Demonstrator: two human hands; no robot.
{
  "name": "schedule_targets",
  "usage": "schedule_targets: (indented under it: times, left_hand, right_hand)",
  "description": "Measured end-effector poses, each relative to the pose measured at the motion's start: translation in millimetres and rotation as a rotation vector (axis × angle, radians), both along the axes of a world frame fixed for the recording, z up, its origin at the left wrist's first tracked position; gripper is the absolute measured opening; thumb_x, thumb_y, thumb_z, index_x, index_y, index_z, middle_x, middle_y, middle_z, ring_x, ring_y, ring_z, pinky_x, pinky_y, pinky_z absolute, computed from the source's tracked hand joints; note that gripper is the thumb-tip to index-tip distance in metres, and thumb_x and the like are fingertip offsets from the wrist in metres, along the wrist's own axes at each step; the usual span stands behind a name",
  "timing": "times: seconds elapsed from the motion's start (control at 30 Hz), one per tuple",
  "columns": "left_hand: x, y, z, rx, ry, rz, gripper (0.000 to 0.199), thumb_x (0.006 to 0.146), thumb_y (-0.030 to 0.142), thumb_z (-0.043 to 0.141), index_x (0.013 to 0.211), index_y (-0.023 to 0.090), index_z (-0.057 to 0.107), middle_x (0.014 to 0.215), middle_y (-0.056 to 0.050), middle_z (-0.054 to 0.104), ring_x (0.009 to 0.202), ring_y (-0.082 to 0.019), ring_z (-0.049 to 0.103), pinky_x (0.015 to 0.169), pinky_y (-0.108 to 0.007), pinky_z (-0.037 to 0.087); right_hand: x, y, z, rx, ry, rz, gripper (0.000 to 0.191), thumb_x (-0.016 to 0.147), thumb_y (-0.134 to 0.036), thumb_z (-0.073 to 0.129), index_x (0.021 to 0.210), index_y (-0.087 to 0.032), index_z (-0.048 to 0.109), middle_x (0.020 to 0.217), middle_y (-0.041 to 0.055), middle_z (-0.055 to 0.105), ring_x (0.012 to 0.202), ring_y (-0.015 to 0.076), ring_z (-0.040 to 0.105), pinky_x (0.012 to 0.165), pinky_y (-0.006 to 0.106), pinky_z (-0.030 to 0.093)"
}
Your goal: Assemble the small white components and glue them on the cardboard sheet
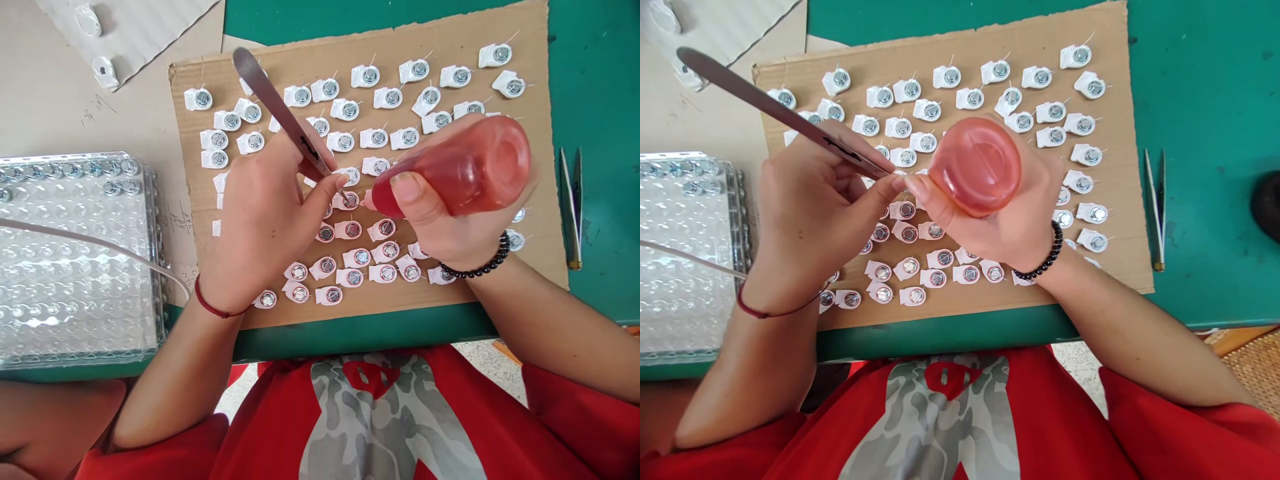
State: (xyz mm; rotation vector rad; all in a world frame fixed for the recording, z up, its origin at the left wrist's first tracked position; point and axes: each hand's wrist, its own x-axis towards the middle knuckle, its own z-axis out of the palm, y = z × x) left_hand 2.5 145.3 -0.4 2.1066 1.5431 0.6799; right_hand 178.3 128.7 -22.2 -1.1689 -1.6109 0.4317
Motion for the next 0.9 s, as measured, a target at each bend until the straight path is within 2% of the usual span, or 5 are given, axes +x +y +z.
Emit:
schedule_targets:
  times: [0.33, 0.47, 0.63, 0.77, 0.9]
  left_hand:
    - [0.8, 0.4, -0.4, 0.019, -0.005, 0.001, 0.011, 0.076, 0.028, 0.066, 0.078, 0.022, 0.058, 0.070, 0.003, 0.062, 0.066, -0.014, 0.061, 0.063, -0.027, 0.046]
    - [0.7, 0.2, -0.1, 0.013, -0.003, -0.004, 0.011, 0.076, 0.028, 0.066, 0.078, 0.022, 0.057, 0.071, 0.003, 0.062, 0.067, -0.015, 0.062, 0.062, -0.028, 0.045]
    - [1.5, -0.1, -0.3, 0.023, -0.013, -0.004, 0.011, 0.076, 0.028, 0.066, 0.077, 0.022, 0.057, 0.073, 0.004, 0.063, 0.065, -0.014, 0.059, 0.060, -0.029, 0.044]
    - [1.6, 0.1, 0.0, 0.023, -0.008, -0.006, 0.011, 0.075, 0.028, 0.067, 0.075, 0.022, 0.057, 0.073, 0.003, 0.063, 0.065, -0.014, 0.059, 0.061, -0.029, 0.044]
    - [1.9, 0.5, 0.4, 0.014, -0.004, 0.005, 0.014, 0.074, 0.030, 0.068, 0.076, 0.021, 0.056, 0.069, 0.002, 0.060, 0.066, -0.015, 0.059, 0.062, -0.029, 0.044]
  right_hand:
    - [0.8, -1.2, -4.7, -0.045, -0.031, -0.079, 0.036, 0.067, -0.054, 0.068, 0.074, -0.021, 0.057, 0.068, 0.0015, 0.063, 0.066, 0.0178, 0.061, 0.069, 0.033, 0.054]
    - [1.3, -3.4, -5.6, -0.119, -0.006, -0.056, 0.035, 0.068, -0.053, 0.068, 0.083, -0.022, 0.059, 0.070, 0.0010, 0.063, 0.072, 0.0196, 0.063, 0.077, 0.036, 0.054]
    - [2.4, -5.2, -4.3, -0.152, 0.018, -0.043, 0.029, 0.068, -0.049, 0.069, 0.078, -0.023, 0.061, 0.068, 0.0021, 0.063, 0.071, 0.0213, 0.063, 0.064, 0.036, 0.054]
    - [2.3, -4.9, -4.1, -0.155, 0.024, -0.023, 0.030, 0.066, -0.050, 0.071, 0.077, -0.025, 0.061, 0.069, -0.0002, 0.063, 0.068, 0.0187, 0.062, 0.061, 0.033, 0.053]
    - [1.0, -3.9, -2.8, -0.084, 0.011, -0.052, 0.031, 0.068, -0.050, 0.070, 0.081, -0.024, 0.060, 0.072, -0.0005, 0.063, 0.069, 0.0180, 0.061, 0.064, 0.033, 0.054]
